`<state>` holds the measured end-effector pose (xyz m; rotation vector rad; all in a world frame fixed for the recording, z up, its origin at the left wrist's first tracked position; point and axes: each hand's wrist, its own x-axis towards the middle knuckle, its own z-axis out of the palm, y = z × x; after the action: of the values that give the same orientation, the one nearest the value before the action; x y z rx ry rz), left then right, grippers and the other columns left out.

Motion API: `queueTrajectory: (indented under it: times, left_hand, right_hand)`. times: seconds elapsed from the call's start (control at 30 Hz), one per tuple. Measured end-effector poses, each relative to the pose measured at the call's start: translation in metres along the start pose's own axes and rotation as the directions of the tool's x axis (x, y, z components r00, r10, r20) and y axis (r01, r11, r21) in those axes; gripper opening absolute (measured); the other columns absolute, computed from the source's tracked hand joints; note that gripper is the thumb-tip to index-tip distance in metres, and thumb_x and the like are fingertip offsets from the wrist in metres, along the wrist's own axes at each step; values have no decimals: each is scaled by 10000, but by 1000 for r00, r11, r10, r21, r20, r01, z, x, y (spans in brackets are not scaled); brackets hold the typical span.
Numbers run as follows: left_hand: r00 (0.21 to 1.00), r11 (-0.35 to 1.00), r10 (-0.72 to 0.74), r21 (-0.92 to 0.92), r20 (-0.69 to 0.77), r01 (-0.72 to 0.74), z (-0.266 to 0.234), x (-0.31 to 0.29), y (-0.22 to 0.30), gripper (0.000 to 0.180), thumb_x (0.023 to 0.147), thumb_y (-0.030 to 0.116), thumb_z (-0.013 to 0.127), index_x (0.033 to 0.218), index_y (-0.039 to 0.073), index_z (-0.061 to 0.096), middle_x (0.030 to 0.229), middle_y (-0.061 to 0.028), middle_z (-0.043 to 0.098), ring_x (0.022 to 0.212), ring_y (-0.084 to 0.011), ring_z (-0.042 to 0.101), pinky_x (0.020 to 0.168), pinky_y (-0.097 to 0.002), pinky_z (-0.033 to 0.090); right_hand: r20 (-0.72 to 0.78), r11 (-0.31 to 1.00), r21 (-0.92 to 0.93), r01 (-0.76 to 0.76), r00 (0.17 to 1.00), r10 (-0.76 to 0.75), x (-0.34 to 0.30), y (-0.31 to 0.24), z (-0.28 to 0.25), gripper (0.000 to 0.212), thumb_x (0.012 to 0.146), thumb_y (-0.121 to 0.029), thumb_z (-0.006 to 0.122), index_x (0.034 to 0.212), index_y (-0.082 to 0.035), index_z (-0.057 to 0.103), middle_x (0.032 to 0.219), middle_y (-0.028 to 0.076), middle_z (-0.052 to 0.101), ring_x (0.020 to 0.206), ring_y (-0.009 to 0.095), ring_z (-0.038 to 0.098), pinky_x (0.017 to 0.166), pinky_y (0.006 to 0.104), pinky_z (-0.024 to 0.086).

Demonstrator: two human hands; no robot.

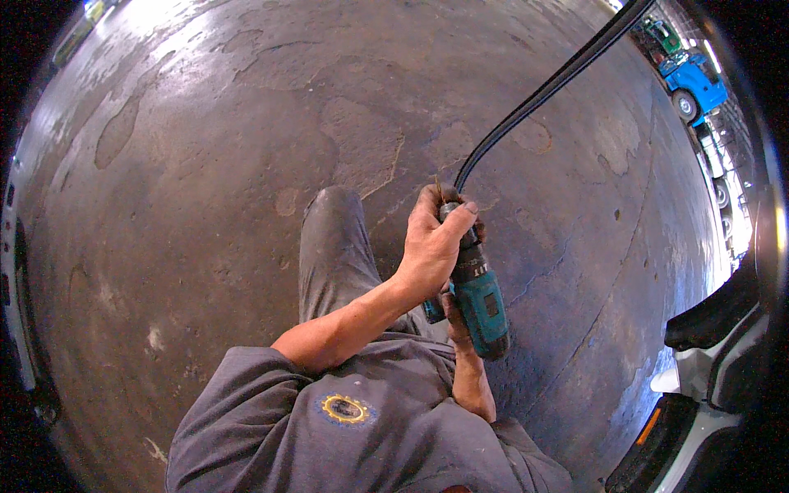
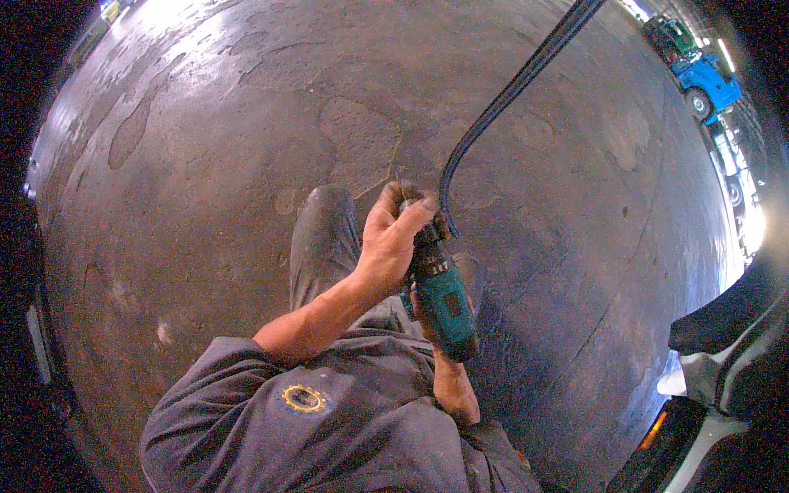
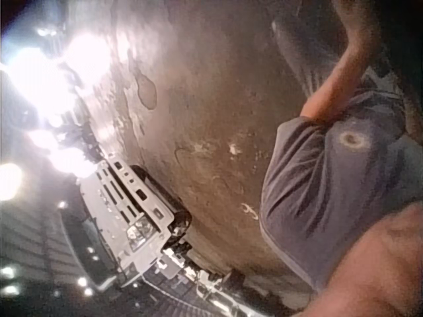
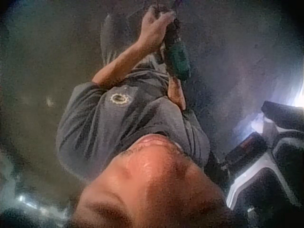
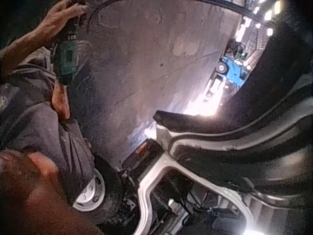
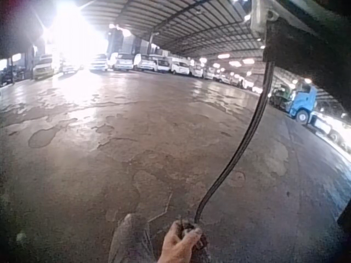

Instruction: The person installs a black mud flap onto the rear wheel arch of a white van. They position the flap, use a cordless drill to fasten it with screws, and adjust the fit by hand.

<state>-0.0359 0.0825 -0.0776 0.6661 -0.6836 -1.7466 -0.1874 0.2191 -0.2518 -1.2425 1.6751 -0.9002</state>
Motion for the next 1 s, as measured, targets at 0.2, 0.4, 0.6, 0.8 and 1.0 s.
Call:
queueTrajectory:
  times: [0.2,0.4,0.6,0.8,1.0]
  left_hand:
    - [999,997,-48,56,-25,49,0,-1,3,294,911,170,647,1097,34,464,857,-58,586,732,-131,615,653,-281,534]
    - [998,997,-50,63,-45,53,5,-6,3,281,938,206,650,1102,42,492,908,-72,608,778,-159,629,701,-312,547]
    - [962,816,-264,-518,63,258,-2,4,4,214,1024,286,478,1111,91,482,1029,-128,628,867,-293,647,801,-457,557]
    - [969,796,-243,-561,48,228,-6,3,2,147,1035,243,439,1111,120,465,1091,-140,642,955,-325,654,846,-484,544]
    - [976,813,-183,-541,116,216,-12,-5,-1,110,1028,193,438,1087,106,471,1042,-146,666,985,-332,669,874,-475,542]
  right_hand:
    - [-143,987,-88,138,978,-150,2,-10,-9,592,831,-396,697,1307,-120,479,1265,119,507,1112,316,528,913,454,492]
    - [-258,922,-323,213,917,-303,5,-14,-10,532,735,-353,808,1159,-114,593,1055,73,630,922,262,627,787,396,533]
    - [-364,839,-461,290,800,-477,9,-16,-3,410,729,-357,829,1026,-127,664,875,33,684,773,227,667,693,350,546]
    - [-277,750,-531,395,755,-594,9,-25,-5,407,768,-383,783,1049,-111,669,889,73,691,764,254,677,691,368,556]
    - [-281,836,-443,324,835,-473,-8,-33,-4,136,907,-209,710,982,-107,658,879,44,664,806,197,640,719,336,496]
